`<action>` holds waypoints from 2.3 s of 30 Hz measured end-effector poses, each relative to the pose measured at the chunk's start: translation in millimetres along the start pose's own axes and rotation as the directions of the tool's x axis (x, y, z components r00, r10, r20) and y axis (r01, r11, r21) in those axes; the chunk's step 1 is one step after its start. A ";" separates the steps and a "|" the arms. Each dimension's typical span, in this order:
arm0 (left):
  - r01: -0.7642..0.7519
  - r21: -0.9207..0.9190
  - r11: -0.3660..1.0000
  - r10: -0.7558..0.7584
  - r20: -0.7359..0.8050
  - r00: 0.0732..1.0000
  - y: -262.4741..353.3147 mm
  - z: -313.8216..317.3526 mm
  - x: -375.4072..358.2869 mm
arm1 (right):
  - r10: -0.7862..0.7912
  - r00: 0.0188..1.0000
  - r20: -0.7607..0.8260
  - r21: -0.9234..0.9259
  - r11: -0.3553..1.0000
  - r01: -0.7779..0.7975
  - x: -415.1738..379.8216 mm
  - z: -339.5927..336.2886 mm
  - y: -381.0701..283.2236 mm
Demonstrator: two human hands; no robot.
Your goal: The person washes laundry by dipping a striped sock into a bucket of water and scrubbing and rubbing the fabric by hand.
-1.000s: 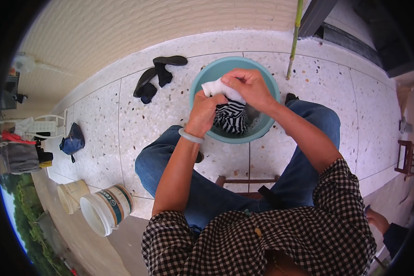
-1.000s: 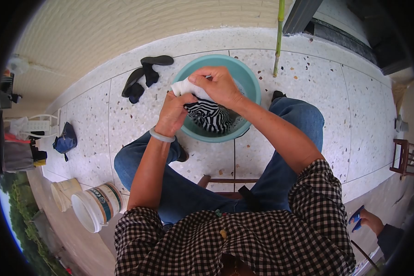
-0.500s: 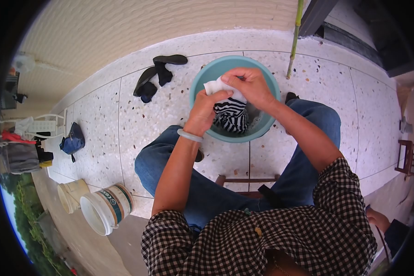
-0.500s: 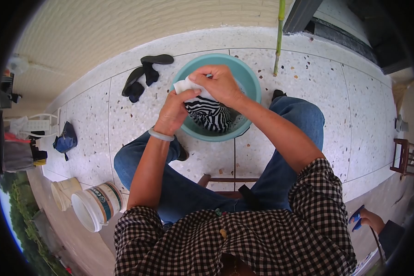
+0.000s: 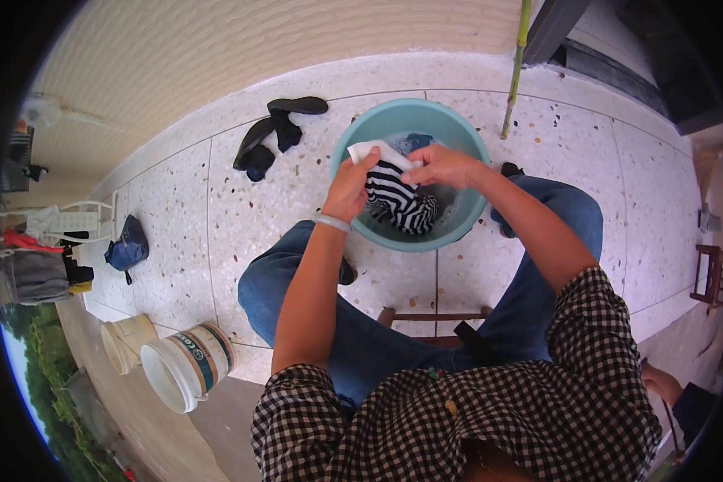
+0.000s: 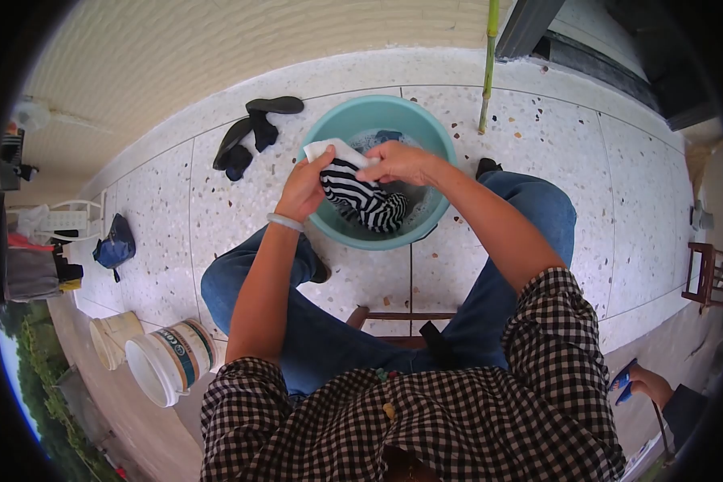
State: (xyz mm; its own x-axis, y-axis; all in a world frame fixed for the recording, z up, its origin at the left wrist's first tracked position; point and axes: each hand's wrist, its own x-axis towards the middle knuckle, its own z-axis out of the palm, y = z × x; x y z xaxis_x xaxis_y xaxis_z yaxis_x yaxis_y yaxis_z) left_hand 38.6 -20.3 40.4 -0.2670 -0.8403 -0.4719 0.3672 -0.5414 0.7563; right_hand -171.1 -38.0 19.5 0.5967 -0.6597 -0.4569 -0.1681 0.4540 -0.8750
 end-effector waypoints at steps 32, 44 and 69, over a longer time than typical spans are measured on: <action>0.052 -0.272 0.961 -0.071 -0.061 0.996 -40.4 -25.1 124.9 | 0.088 0.922 -0.376 0.587 0.792 0.164 54.6 -38.1 13.0; -0.308 0.013 0.951 0.305 0.103 0.947 41.5 49.4 -16.3 | -0.041 0.987 -0.153 0.483 0.869 0.111 -57.3 23.3 -58.5; -0.109 0.017 0.994 0.101 0.265 0.959 32.4 68.2 -52.9 | -0.265 0.913 -0.309 0.475 0.789 0.390 -62.5 28.6 -87.5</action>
State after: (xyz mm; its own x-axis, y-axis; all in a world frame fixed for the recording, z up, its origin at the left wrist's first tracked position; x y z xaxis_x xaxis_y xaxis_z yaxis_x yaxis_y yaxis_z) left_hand 3.9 8.6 120.8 -0.4548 -0.8530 -0.2561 0.3794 -0.4458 0.8108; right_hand -171.3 -19.4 129.2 0.3469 -0.9081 -0.2345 0.4727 0.3853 -0.7926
